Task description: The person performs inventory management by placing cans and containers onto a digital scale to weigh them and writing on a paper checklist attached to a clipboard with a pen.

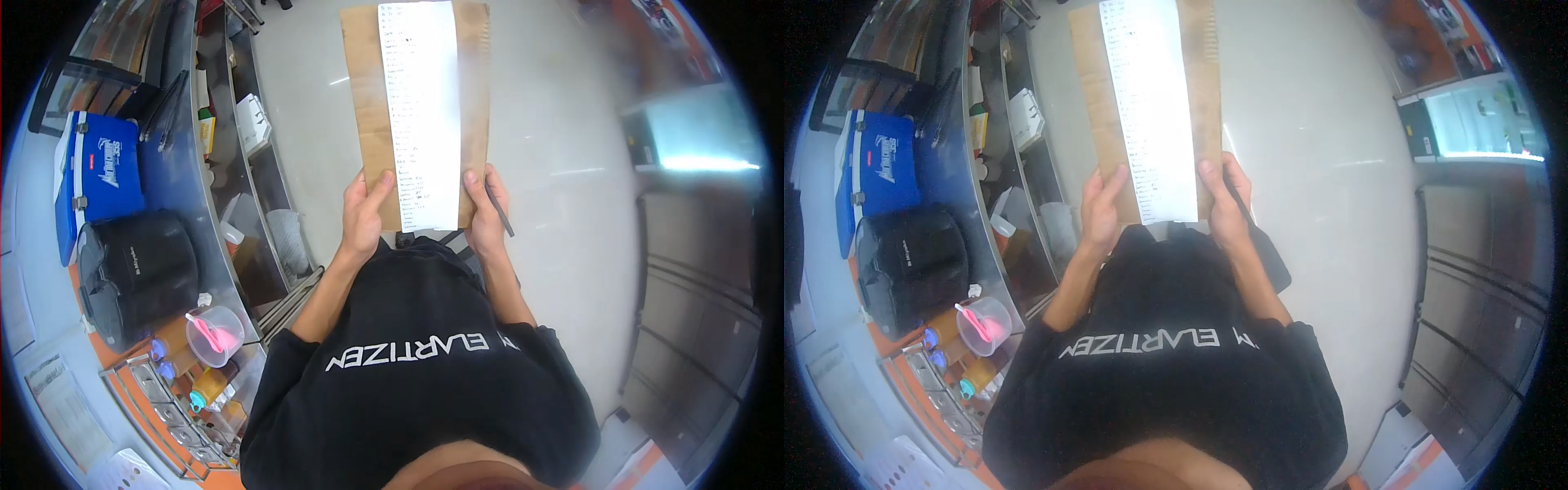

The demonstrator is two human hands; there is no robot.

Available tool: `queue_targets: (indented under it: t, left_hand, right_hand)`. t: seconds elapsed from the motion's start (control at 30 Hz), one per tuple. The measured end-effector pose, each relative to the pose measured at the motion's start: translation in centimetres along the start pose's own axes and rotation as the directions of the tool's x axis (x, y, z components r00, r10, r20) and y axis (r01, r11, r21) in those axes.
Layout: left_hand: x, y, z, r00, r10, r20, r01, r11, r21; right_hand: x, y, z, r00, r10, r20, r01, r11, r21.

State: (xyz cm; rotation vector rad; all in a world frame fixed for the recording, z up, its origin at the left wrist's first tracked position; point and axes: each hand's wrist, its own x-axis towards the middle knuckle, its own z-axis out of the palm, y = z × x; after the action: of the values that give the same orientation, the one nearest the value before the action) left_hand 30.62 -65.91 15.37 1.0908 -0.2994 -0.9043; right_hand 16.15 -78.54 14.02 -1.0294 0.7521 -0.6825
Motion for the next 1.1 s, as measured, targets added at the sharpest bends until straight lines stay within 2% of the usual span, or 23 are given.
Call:
queue_targets:
  t: [0.33,0.63,0.77,0.87,1.1]
  left_hand:
    - [4.6,-1.5,2.9,0.995,-0.083,0.054,0.081,0.996,0.026]
    - [14.3,-2.9,3.5,0.967,-0.199,0.159,0.199,0.980,0.012]
    - [20.7,-3.0,4.3,0.936,-0.281,0.213,0.287,0.958,0.002]
    - [25.6,-1.8,5.2,0.914,-0.321,0.247,0.328,0.945,0.015]
    - [34.4,-1.6,6.7,0.860,-0.410,0.303,0.428,0.904,0.008]
  right_hand:
    - [2.9,-1.3,-2.6,0.993,0.033,-0.116,-0.027,0.998,0.057]
    - [9.9,-0.6,-3.2,0.961,0.046,-0.271,-0.022,0.996,0.092]
    - [14.7,-1.5,-3.0,0.931,0.040,-0.363,-0.019,0.998,0.063]
    - [18.6,-2.1,-2.7,0.910,0.022,-0.413,-0.035,0.999,-0.025]
    - [25.7,-3.4,-2.1,0.857,-0.103,-0.506,0.024,0.987,-0.160]
